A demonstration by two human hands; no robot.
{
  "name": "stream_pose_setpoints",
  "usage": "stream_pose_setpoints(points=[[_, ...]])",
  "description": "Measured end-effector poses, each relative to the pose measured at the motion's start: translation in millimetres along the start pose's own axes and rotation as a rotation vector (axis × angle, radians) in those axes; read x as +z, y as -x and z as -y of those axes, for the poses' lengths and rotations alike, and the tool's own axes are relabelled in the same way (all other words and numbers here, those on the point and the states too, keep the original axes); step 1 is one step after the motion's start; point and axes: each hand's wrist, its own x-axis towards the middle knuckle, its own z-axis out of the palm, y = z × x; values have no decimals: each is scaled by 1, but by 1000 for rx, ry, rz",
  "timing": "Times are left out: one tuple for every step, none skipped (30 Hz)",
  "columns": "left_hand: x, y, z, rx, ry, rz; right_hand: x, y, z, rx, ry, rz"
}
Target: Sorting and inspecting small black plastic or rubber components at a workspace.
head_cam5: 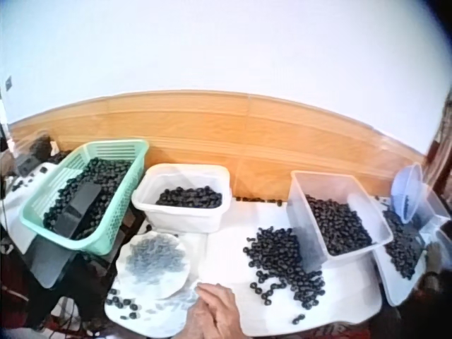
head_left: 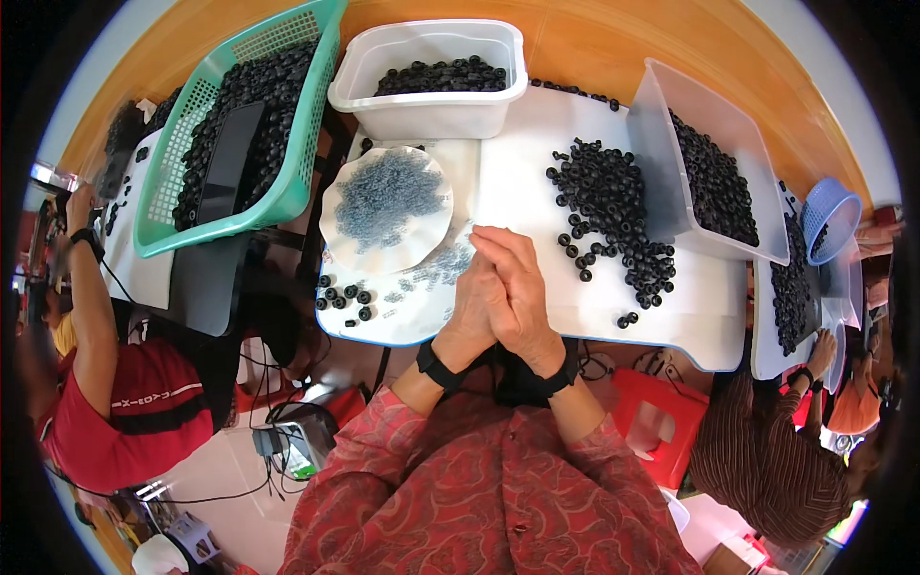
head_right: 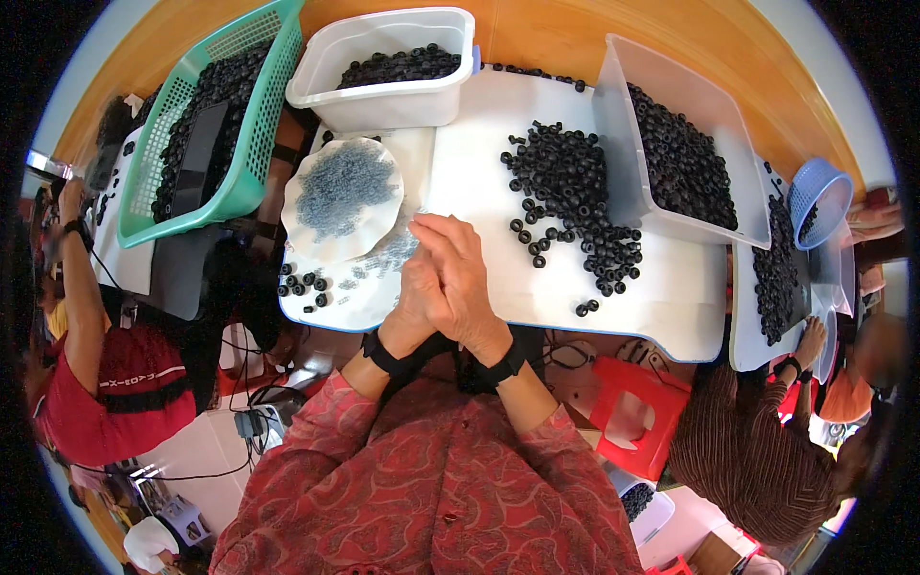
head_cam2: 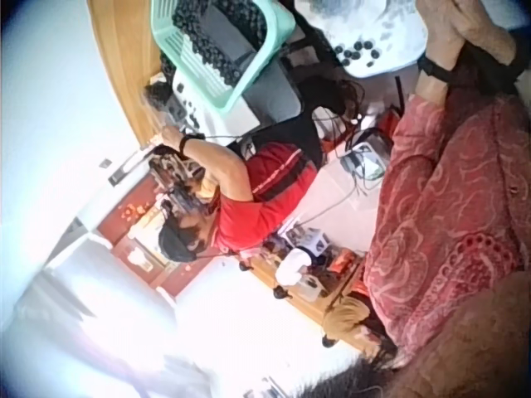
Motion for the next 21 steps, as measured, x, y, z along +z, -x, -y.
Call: stream_pose_setpoints(points=[[0, 0, 0, -21, 17, 20, 1, -1, 0, 1, 0, 9], [-1, 0, 0, -41, 34, 39, 1, -1, -2, 17, 11, 18], [-1, -1, -1, -62, 50, 58, 1, -1, -3, 39, 18, 32], [-2, 0, -3, -38, 9, 51, 1, -1, -4, 61, 23, 47], [-3, -1, -4, -14, -31, 44, 1, -1, -4, 88, 26, 67], [-3, -1, -5, 9, -72, 37, 0, -1, -5, 115, 28, 87], [-4, -1, -5, 28, -108, 25, 0, -1, -5, 112, 35, 88], [-3, -1, -5, 42, -127, 23, 1, -1, -6, 109, 43, 88], [-2, 0, -4, 55, -139, 21, 1, -1, -7, 107, 51, 89], [-2, 1, -3, 63, -142, 22, 1, 0, -8, 106, 48, 91], [-1, 2, -1, 69, -140, 22, 1, 0, -8, 105, 46, 93], [-1, 3, 1, 70, -139, 23, 1, 1, -9, 105, 44, 95], [0, 4, 1, 75, -138, 24, 0, 3, -10, 107, 37, 92], [0, 4, 2, 78, -136, 26, 0, 5, -12, 110, 30, 88], [1, 4, 3, 79, -136, 27, 0, 7, -14, 113, 23, 84], [1, 2, 3, 86, -138, 24, -1, 6, -13, 109, 30, 86], [1, 2, 4, 87, -137, 24, -2, 6, -13, 104, 38, 87], [0, 3, 3, 86, -136, 26, -3, 6, -13, 101, 44, 90], [0, 2, 0, 81, -141, 32, -3, 5, -12, 91, 50, 104], [-1, 2, -3, 83, -147, 40, -4, 6, -11, 91, 52, 103], [-2, 0, -6, 84, -177, 50, -3, 5, -11, 94, 49, 99]])
